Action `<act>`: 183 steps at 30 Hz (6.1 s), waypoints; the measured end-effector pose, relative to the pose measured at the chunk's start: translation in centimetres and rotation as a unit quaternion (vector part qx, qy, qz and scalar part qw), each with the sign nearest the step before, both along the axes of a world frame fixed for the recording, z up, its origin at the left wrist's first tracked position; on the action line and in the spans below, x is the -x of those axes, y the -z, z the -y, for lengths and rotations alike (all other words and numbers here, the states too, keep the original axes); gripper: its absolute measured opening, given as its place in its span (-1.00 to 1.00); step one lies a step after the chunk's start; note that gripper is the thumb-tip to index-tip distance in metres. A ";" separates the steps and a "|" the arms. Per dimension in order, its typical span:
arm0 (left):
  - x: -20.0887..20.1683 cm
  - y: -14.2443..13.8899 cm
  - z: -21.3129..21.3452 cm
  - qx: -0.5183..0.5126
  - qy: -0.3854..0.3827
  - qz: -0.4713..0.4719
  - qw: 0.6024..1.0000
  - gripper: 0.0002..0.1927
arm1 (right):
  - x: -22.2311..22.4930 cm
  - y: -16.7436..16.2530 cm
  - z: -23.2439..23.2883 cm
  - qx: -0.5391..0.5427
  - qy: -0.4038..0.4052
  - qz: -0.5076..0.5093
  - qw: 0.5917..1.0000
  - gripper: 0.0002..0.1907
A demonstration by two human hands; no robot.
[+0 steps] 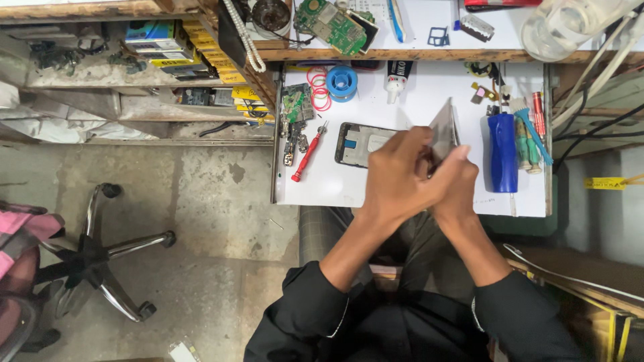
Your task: The person disassembles a smartphone on a workbench. They use a metal prying tool to separate the back cover, then use a blue electric screwdriver to remove screws from the internal frame. The person handles the phone, tools, and a cardboard box containing a replacement part.
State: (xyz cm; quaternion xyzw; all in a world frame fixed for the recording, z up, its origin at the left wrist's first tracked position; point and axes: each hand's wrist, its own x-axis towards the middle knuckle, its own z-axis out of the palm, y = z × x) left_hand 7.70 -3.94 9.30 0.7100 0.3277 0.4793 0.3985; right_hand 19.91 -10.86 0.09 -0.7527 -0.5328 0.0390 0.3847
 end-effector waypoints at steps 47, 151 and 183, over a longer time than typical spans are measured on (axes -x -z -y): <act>5.2 7.6 -2.5 -0.012 0.027 -0.180 0.983 -0.75 | 0.3 -0.3 1.6 -0.231 0.067 -0.548 0.801 -0.86; -7.5 11.0 -12.6 0.297 0.530 0.000 0.795 -0.68 | 1.2 -1.6 -1.6 -0.030 0.083 -0.416 0.905 -0.89; -7.0 10.2 -12.6 0.293 0.517 -0.024 0.804 -0.67 | -2.6 -1.1 2.7 -0.169 0.075 -0.627 0.757 -0.94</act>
